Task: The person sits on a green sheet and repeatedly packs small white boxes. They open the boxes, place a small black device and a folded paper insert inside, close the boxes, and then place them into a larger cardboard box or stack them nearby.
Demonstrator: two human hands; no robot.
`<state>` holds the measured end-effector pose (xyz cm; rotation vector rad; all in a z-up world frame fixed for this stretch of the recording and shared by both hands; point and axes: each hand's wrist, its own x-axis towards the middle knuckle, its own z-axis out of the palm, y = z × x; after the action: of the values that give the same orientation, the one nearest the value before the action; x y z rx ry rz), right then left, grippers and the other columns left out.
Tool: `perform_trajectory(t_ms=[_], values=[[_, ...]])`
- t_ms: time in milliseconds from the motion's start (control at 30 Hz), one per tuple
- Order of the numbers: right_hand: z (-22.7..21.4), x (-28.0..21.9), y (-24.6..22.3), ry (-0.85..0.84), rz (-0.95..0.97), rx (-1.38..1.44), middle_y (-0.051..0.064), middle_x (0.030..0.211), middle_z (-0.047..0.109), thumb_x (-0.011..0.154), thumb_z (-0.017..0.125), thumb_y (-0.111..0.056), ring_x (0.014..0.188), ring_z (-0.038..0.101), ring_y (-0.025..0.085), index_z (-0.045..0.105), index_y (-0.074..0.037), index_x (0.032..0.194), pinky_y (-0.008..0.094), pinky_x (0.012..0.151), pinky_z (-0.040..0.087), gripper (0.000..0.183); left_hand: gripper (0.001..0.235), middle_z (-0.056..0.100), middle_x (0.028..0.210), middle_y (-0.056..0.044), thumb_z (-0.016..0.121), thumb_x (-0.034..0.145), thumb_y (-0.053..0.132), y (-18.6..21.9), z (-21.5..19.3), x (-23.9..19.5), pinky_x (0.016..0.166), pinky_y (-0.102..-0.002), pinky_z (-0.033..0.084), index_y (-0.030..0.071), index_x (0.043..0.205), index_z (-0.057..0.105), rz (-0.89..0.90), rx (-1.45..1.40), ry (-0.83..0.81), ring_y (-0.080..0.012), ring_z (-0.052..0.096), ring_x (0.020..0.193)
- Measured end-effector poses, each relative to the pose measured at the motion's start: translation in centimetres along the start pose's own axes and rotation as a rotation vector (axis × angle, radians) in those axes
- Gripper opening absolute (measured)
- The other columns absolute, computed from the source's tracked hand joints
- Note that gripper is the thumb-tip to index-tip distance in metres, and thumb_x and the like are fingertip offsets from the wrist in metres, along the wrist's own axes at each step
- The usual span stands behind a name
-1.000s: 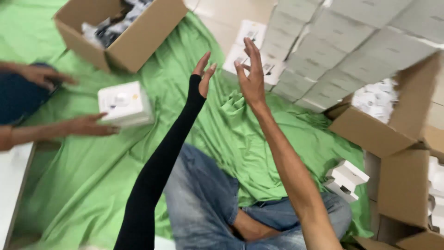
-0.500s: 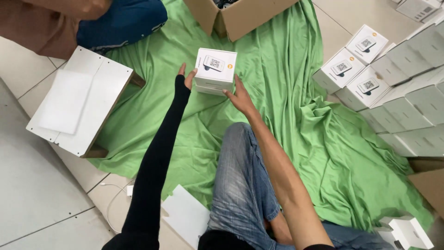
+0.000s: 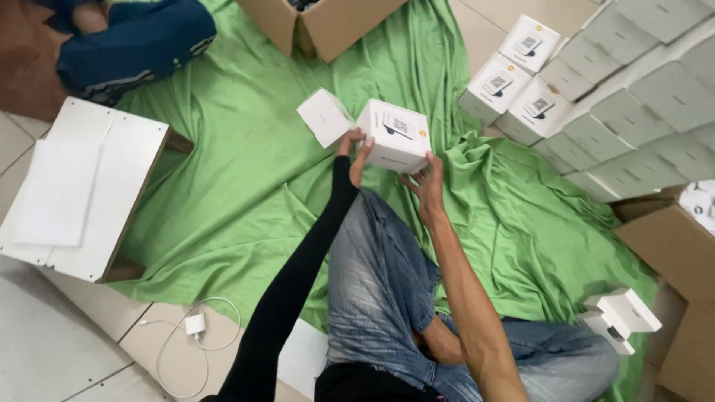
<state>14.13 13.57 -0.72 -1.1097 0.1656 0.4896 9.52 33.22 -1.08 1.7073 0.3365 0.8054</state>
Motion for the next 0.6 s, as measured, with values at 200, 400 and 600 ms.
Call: perform_trajectory(t_ms=[200,400,600], values=[[-15.4,-10.9,-1.4,0.201,-0.198,0.115,0.016,0.143,0.052,0.093,0.063,-0.044,0.132,0.055,0.031,0.04,-0.009,0.14,0.05,0.111,0.049,0.063,0.028,0.055,0.151,-0.02,0.077,0.096,0.026,0.8,10.5,-10.1,0.109,-0.041,0.047,0.005,0.108,0.063,-0.254,-0.447,-0.427,-0.0312,0.057,0.136],[-24.5,-21.5,-2.5,0.349,-0.227,-0.085,0.011,0.141,0.055,0.091,0.067,-0.032,0.129,0.056,0.025,0.041,-0.013,0.15,0.046,0.107,0.049,0.067,0.064,0.063,0.137,-0.022,0.084,0.086,0.031,1.5,17.6,-17.8,0.104,-0.044,0.051,0.0,0.134,0.055,-0.51,-0.436,-0.751,-0.032,0.061,0.129],[-29.1,-24.2,0.1,0.385,-0.229,0.063,0.014,0.143,0.055,0.094,0.067,-0.027,0.13,0.057,0.027,0.047,-0.01,0.151,0.045,0.107,0.049,0.063,0.098,0.064,0.134,-0.02,0.082,0.078,0.043,0.5,18.9,-21.9,0.093,-0.043,0.055,-0.002,0.155,0.04,-0.884,-0.244,-0.919,-0.0323,0.064,0.123]])
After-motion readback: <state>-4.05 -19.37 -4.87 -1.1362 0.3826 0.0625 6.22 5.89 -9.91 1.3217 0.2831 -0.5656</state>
